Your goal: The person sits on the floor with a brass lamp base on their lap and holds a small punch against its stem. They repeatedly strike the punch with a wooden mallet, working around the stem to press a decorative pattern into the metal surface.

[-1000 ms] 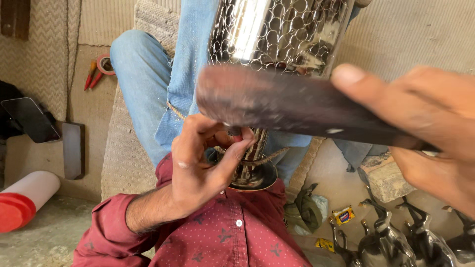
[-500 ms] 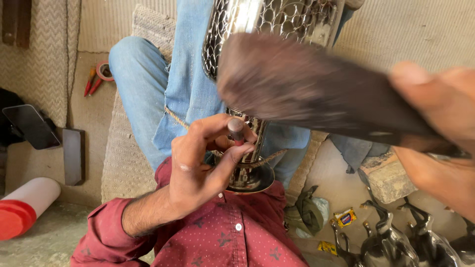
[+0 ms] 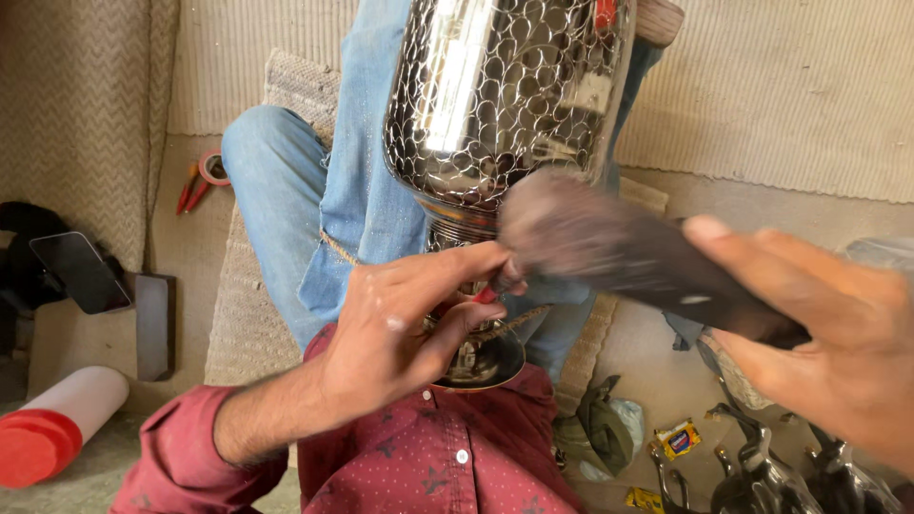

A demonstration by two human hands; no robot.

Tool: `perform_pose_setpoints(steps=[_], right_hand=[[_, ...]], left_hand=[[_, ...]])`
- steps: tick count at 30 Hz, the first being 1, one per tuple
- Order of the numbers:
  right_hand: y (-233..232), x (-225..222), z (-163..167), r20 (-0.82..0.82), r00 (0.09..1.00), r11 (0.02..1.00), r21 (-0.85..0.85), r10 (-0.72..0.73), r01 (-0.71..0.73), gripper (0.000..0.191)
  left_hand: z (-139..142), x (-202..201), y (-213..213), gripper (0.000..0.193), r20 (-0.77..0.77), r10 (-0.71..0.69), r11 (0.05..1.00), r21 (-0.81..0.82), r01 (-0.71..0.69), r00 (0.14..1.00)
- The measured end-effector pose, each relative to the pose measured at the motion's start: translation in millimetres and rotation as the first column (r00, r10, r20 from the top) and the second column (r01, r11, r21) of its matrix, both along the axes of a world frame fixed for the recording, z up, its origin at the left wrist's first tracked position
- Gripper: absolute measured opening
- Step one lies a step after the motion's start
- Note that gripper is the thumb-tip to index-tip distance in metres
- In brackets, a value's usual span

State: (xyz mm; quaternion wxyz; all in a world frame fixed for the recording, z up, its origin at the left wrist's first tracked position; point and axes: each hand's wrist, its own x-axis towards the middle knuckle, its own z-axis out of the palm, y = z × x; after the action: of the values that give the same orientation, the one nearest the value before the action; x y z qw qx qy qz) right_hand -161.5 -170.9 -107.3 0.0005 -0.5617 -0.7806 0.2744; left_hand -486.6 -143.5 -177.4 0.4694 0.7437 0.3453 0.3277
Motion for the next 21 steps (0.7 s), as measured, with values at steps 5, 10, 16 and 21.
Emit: perform_pose_setpoints(steps=[5,10,16,21], right_hand=[[-65,17,-45,-0.279,0.938,0.927,0.252,-0.205,0.277,0.091],[-114,13,-84,-0.337,0.859,0.865,0.195,-0.384,0.463,0.049],[-140,-23,-94,-0.453,0.693,0.732,0.120,-0.561,0.670,0.034],[-149,-15,-98,-0.576,0.697,0.725,0.242,-0.428,0.645,0.032]], left_hand=[[6,4,16,0.049,-0.005,-0.241,0.971,-0.008,0.241,0.971],[7,7,29,0.053,-0.057,-0.389,0.919,0.053,0.391,0.920],[4,11,41,0.071,-0.022,-0.610,0.792,0.019,0.610,0.792],[4,14,46,0.062,-0.022,-0.643,0.764,0.037,0.644,0.765]])
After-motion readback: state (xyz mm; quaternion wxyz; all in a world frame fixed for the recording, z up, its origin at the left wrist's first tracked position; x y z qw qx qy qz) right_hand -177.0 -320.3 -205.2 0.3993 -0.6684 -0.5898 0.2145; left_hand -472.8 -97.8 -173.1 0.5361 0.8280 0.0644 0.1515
